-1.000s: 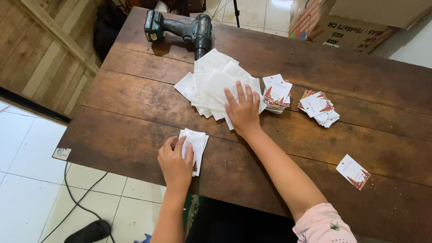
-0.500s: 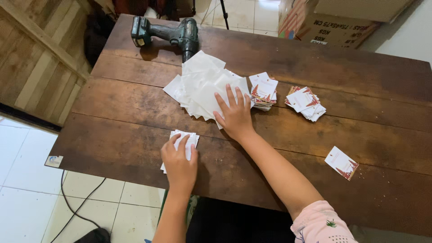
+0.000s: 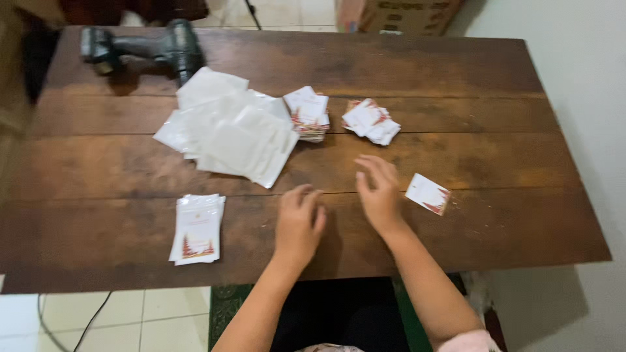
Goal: The person inserts printed paper cards into small white plastic pouches one by one. They fold the top of each pouch to seal it and place the finished unit on a growing stack on the table.
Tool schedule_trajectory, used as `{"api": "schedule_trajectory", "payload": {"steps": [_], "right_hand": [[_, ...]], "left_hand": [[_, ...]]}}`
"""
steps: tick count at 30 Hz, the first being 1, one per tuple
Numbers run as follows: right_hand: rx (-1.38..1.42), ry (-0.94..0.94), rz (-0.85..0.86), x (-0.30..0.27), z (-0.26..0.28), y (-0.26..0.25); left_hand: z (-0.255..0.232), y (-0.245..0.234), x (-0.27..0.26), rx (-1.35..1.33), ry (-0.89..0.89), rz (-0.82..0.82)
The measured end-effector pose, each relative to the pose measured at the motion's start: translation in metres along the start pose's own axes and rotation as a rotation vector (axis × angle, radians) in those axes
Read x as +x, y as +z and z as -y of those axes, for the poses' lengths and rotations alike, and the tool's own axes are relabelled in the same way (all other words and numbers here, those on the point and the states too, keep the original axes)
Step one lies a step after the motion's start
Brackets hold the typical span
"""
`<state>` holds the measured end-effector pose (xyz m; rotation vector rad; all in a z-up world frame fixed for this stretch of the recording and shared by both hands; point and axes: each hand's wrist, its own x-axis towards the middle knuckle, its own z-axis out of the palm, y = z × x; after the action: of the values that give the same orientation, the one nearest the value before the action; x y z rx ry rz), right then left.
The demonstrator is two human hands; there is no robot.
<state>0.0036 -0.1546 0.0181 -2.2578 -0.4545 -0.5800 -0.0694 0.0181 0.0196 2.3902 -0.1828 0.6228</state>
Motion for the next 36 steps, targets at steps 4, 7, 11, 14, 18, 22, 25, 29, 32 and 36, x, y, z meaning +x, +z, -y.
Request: {"api": "schedule_trajectory", "payload": {"steps": [4, 7, 11, 14, 18, 22, 25, 29, 32, 36], "right_hand": [[-0.136, 0.136, -0.062, -0.029, -0.052, -0.06], [-0.315, 0.314, 0.002, -0.045, -0.08, -0.095], [-0.46, 0.51, 0.233, -0.055, -0.103, -0.113], [-0.461, 0.589, 0.283, -0.053, -0.103, -0.113], [-0.351, 0.668, 0.272, -0.051, -0.113, -0.111], [-0.152, 0.561, 0.096, -0.061, -0.14, -0.094], [0.155, 0.64, -0.018, -0.052, -0.12, -0.075], [0.432, 0.706, 0.021, -0.037, -0.08, -0.046], [0.405, 0.699, 0.051, -0.035, -0.067, -0.019], [0.009, 0.641, 0.075, -0.03, -0.05, -0.008]], "left_hand": [[-0.033, 0.052, 0.012, -0.102, 0.12, 0.145], [-0.044, 0.074, 0.025, 0.02, 0.183, 0.132], [-0.037, 0.075, 0.033, 0.19, 0.194, 0.013], [-0.023, 0.07, 0.031, 0.194, 0.146, 0.02], [-0.01, 0.049, 0.029, 0.216, 0.114, 0.015], [0.007, 0.019, 0.027, 0.183, 0.058, -0.05], [0.028, -0.007, 0.03, 0.199, -0.005, -0.122], [0.081, -0.036, 0.037, 0.427, 0.019, -0.138], [0.099, -0.06, 0.052, 0.643, 0.006, 0.065], [0.105, -0.073, 0.065, 0.799, 0.049, 0.285]]}}
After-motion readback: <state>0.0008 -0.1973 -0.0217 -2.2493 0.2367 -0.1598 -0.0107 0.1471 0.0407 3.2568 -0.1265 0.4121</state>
